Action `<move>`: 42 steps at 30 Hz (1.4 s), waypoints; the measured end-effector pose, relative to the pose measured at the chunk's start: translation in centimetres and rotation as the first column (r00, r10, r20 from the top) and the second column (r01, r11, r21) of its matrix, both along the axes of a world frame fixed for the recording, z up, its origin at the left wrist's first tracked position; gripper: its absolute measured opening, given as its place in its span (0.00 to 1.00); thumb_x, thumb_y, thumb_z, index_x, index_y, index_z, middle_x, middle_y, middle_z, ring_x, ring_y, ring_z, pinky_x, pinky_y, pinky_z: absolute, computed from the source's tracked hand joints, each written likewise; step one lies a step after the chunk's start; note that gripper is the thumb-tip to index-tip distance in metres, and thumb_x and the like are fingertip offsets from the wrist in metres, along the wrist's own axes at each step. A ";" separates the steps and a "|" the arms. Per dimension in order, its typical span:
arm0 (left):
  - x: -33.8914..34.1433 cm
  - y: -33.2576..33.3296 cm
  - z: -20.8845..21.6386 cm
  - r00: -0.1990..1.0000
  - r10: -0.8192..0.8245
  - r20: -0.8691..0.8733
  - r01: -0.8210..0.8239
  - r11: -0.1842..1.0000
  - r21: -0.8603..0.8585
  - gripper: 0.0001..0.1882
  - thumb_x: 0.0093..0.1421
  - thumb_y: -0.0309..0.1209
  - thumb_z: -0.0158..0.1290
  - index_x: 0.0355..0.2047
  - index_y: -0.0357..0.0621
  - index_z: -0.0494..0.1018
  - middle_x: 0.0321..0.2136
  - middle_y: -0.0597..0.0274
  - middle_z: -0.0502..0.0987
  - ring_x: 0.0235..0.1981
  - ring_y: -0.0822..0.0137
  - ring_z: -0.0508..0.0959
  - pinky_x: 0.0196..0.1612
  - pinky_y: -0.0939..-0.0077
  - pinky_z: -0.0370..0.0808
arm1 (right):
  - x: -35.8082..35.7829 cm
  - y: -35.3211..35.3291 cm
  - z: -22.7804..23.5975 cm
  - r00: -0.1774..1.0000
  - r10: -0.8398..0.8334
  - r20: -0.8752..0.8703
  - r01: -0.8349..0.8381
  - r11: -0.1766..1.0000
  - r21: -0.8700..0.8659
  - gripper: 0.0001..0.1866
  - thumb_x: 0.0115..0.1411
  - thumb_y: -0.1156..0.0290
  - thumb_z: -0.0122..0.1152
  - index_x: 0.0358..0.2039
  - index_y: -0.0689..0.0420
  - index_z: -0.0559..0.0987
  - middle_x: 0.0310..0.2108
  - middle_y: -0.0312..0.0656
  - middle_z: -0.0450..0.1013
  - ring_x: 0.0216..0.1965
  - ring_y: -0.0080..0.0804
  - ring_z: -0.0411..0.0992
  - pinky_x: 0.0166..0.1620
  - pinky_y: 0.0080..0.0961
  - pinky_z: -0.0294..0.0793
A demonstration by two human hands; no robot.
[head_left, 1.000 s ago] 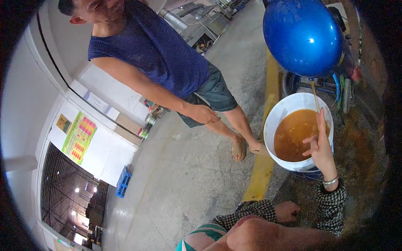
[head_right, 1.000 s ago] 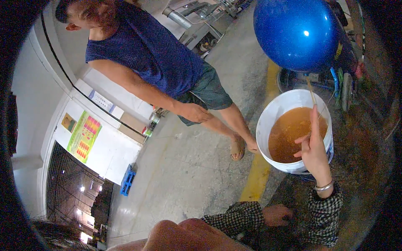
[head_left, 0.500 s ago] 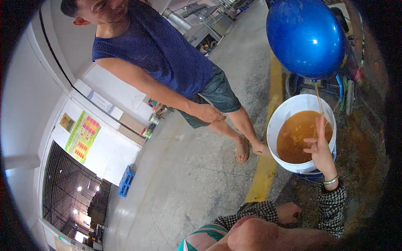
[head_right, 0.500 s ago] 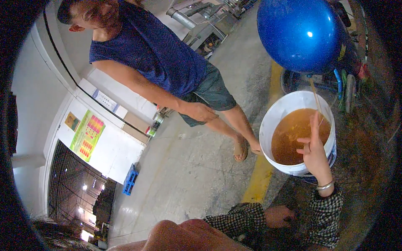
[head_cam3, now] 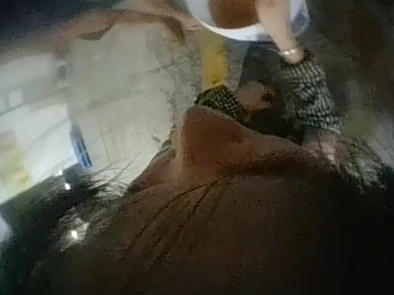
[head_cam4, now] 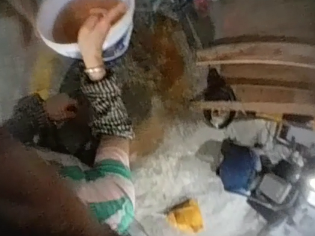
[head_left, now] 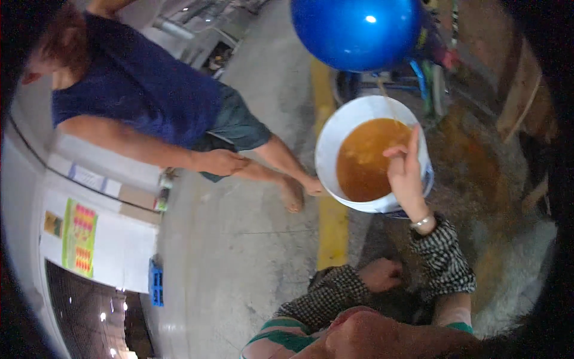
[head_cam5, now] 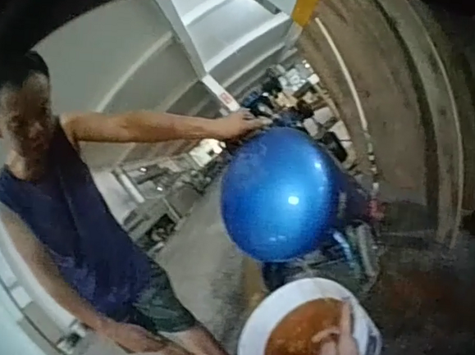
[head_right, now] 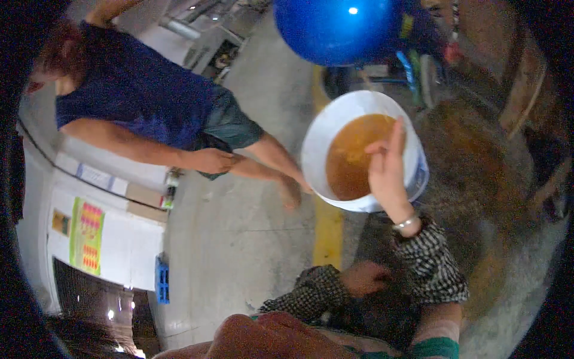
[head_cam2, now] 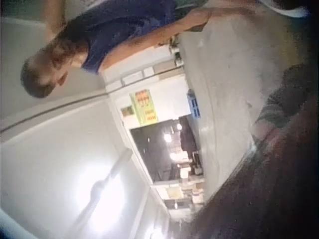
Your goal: Testing or mixing a brown liquid in a bucket using a thin rod.
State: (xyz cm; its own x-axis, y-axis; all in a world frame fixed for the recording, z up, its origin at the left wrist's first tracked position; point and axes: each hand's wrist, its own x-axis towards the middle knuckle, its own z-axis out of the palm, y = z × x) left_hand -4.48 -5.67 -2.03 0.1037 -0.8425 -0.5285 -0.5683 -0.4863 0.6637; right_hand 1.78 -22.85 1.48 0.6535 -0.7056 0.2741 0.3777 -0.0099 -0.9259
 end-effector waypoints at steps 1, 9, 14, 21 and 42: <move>0.1 -0.2 0.1 0.999 -0.023 -0.027 0.023 1.000 -0.009 0.14 0.50 0.34 0.49 0.35 0.39 0.70 0.30 0.45 0.73 0.33 0.47 0.73 0.37 0.57 0.69 | 0.2 -0.2 -0.3 0.998 -0.040 -0.055 0.032 0.990 -0.137 0.37 0.52 0.83 0.40 0.60 0.60 0.37 0.27 0.42 0.67 0.32 0.28 0.68 0.44 0.24 0.65; -0.1 -0.1 -1.4 0.998 -0.036 0.058 0.031 0.996 0.082 0.16 0.52 0.36 0.48 0.38 0.39 0.68 0.34 0.44 0.72 0.35 0.47 0.73 0.40 0.57 0.69 | -0.7 -1.5 -0.4 0.943 0.234 -0.235 -0.285 0.934 -0.214 0.35 0.55 0.77 0.40 0.60 0.56 0.39 0.22 0.47 0.68 0.27 0.40 0.70 0.37 0.30 0.67; -0.6 0.9 -2.7 0.998 -0.028 0.048 0.029 0.999 -0.032 0.15 0.50 0.35 0.51 0.33 0.36 0.67 0.26 0.43 0.72 0.31 0.46 0.73 0.35 0.57 0.69 | -1.0 -1.1 -0.9 0.968 0.174 -0.179 -0.213 0.950 -0.229 0.33 0.56 0.76 0.40 0.60 0.57 0.41 0.25 0.47 0.68 0.29 0.40 0.70 0.37 0.31 0.68; 0.2 1.1 -2.6 0.998 -0.060 0.022 0.059 0.997 0.041 0.15 0.52 0.35 0.48 0.38 0.39 0.68 0.34 0.45 0.72 0.37 0.48 0.72 0.41 0.59 0.69 | -1.7 -1.1 1.4 0.939 0.099 -0.329 -0.223 0.904 -0.364 0.35 0.56 0.82 0.39 0.61 0.52 0.38 0.25 0.40 0.65 0.29 0.28 0.66 0.39 0.20 0.65; 0.6 1.1 -2.1 0.998 -0.041 0.045 0.038 0.998 0.059 0.14 0.52 0.36 0.50 0.36 0.41 0.70 0.28 0.47 0.74 0.31 0.49 0.75 0.36 0.61 0.72 | -3.1 -4.4 1.1 0.994 0.029 -0.105 -0.041 0.993 -0.111 0.12 0.59 0.74 0.42 0.41 0.62 0.71 0.16 0.34 0.66 0.20 0.19 0.64 0.27 0.17 0.65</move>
State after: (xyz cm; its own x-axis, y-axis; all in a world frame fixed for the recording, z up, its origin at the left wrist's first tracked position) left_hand -3.84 -4.57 -4.09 0.0961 -0.8144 -0.5723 -0.6170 -0.4999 0.6077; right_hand -1.30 -27.26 2.62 0.7059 -0.6503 0.2807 0.2824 -0.1051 -0.9535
